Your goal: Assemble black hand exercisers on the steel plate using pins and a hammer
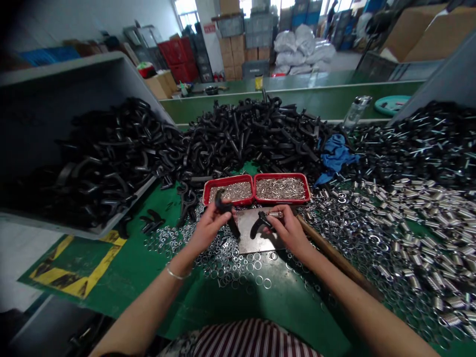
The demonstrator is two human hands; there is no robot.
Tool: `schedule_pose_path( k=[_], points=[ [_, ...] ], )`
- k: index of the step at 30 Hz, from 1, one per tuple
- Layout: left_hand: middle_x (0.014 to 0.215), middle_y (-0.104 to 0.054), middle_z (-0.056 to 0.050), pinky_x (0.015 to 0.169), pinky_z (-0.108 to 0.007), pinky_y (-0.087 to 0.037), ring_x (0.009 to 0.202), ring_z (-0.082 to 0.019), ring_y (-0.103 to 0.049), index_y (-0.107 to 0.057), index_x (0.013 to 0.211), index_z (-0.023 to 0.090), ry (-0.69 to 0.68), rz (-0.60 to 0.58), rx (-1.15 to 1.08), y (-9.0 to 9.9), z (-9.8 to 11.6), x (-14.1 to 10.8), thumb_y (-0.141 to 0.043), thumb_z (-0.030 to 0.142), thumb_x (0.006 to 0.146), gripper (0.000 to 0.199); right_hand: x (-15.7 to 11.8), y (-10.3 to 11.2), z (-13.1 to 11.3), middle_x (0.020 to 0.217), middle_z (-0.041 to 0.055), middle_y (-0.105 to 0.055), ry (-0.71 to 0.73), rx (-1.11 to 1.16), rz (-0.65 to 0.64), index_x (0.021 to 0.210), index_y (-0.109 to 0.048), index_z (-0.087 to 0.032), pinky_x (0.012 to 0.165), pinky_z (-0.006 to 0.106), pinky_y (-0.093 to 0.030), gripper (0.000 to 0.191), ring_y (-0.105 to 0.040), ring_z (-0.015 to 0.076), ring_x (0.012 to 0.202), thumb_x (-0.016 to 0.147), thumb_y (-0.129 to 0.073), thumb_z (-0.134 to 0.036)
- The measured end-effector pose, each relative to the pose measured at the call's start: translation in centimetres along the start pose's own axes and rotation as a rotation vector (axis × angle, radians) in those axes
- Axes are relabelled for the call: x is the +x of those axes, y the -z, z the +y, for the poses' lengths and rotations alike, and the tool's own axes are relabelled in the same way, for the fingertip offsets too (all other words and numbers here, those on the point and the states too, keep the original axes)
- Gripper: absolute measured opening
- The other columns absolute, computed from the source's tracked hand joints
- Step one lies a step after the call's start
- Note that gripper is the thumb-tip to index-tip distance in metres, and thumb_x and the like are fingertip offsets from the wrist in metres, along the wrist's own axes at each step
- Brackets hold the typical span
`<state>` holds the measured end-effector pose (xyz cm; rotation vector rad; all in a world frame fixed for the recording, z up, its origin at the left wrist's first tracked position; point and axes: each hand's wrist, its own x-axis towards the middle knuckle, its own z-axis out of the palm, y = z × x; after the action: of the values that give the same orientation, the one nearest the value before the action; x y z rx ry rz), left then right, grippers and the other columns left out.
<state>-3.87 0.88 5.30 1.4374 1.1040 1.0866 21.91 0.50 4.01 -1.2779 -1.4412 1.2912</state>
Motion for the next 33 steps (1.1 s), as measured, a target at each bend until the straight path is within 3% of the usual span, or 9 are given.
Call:
schedule_pose_path(
  k=[4, 6, 8, 11, 14, 18, 24, 28, 33],
  points=[
    [0.099, -0.068, -0.007, 0.076, -0.032, -0.057, 0.083, -0.017, -0.068, -0.054, 0.122, 0.021, 0.22, -0.043, -0.284, -6.1, -1.6, -0.7, -0.06, 0.052, 0.091, 0.045, -0.7, -0.2, 0.2, 0.092, 0.0064, -0.071, -0.203, 0.355, -0.136, 0.099, -0.06, -0.02, 0.075, 0.035, -0.056, 0.037, -0.068, 0.0181, 0.075, 0.09, -0.061, -0.055],
    [0.089, -0.069, -0.005, 0.064, -0.027, -0.053, 0.071, -0.015, -0.066, -0.056, 0.115, 0.02, 0.277, -0.029, -0.329, -7.7, -2.2, -0.7, -0.055, 0.06, 0.091, 0.046, -1.0, 0.3, 0.0, 0.086, 0.0058, -0.07, -0.223, 0.313, -0.195, 0.091, -0.061, -0.018, 0.071, 0.033, -0.055, 0.041, -0.065, 0.0173, 0.073, 0.092, -0.058, -0.058],
    [0.078, -0.068, -0.003, 0.056, -0.025, -0.05, 0.061, -0.014, -0.063, -0.055, 0.107, 0.02, 0.315, -0.014, -0.336, -8.6, -2.3, -0.5, -0.052, 0.065, 0.091, 0.048, -1.1, 0.9, -0.3, 0.075, 0.0018, -0.065, -0.115, 0.07, -0.095, 0.081, -0.058, -0.019, 0.066, 0.029, -0.05, 0.042, -0.06, 0.0164, 0.068, 0.091, -0.058, -0.06],
    [0.061, -0.064, 0.0, 0.048, -0.024, -0.045, 0.049, -0.014, -0.059, -0.053, 0.1, 0.02, 0.345, -0.002, -0.282, -9.1, -1.8, -0.1, -0.048, 0.069, 0.091, 0.05, -0.8, 1.3, -1.1, 0.07, -0.0006, -0.059, 0.138, -0.368, 0.098, 0.077, -0.052, -0.022, 0.066, 0.029, -0.043, 0.039, -0.055, 0.0168, 0.067, 0.094, -0.053, -0.057],
    [0.051, -0.058, 0.002, 0.044, -0.024, -0.04, 0.042, -0.014, -0.052, -0.055, 0.095, 0.021, 0.318, -0.017, -0.202, -9.2, -1.4, 0.0, -0.043, 0.071, 0.092, 0.052, -0.2, 1.2, -1.6, 0.075, 0.0015, -0.061, 0.249, -0.575, 0.065, 0.083, -0.052, -0.023, 0.069, 0.031, -0.041, 0.035, -0.059, 0.0193, 0.07, 0.101, -0.042, -0.052],
    [0.046, -0.053, 0.003, 0.04, -0.024, -0.035, 0.037, -0.013, -0.046, -0.059, 0.093, 0.021, 0.303, -0.023, -0.184, -9.1, -1.7, -0.2, -0.04, 0.071, 0.094, 0.054, 0.3, 0.9, -1.5, 0.076, 0.0041, -0.065, 0.256, -0.699, 0.013, 0.089, -0.051, -0.024, 0.066, 0.03, -0.04, 0.03, -0.064, 0.0228, 0.072, 0.103, -0.038, -0.048],
    [0.042, -0.048, 0.004, 0.04, -0.024, -0.034, 0.035, -0.013, -0.043, -0.058, 0.086, 0.021, 0.281, -0.076, -0.034, -9.0, -1.3, -0.1, -0.035, 0.07, 0.096, 0.055, 0.5, 0.9, -1.2, 0.074, 0.0043, -0.065, 0.26, -0.697, -0.117, 0.087, -0.052, -0.023, 0.065, 0.03, -0.039, 0.027, -0.064, 0.0235, 0.07, 0.102, -0.041, -0.042],
    [0.044, -0.047, 0.005, 0.043, -0.025, -0.038, 0.038, -0.015, -0.047, -0.057, 0.094, 0.021, 0.241, -0.068, 0.044, -9.5, -0.6, 0.0, -0.036, 0.067, 0.097, 0.051, 0.6, 0.9, -0.7, 0.073, 0.0021, -0.062, 0.284, -0.614, -0.057, 0.084, -0.051, -0.023, 0.068, 0.029, -0.04, 0.028, -0.062, 0.0202, 0.068, 0.102, -0.042, -0.042],
    [0.059, -0.058, 0.0, 0.056, -0.032, -0.049, 0.057, -0.021, -0.061, -0.057, 0.108, 0.02, 0.184, 0.043, 0.176, -10.3, -0.8, -0.4, -0.035, 0.06, 0.1, 0.047, 0.2, 0.4, 0.0, 0.07, 0.0, -0.058, 0.315, -0.514, 0.049, 0.082, -0.051, -0.022, 0.067, 0.027, -0.041, 0.029, -0.059, 0.0172, 0.066, 0.102, -0.044, -0.043]
  ],
)
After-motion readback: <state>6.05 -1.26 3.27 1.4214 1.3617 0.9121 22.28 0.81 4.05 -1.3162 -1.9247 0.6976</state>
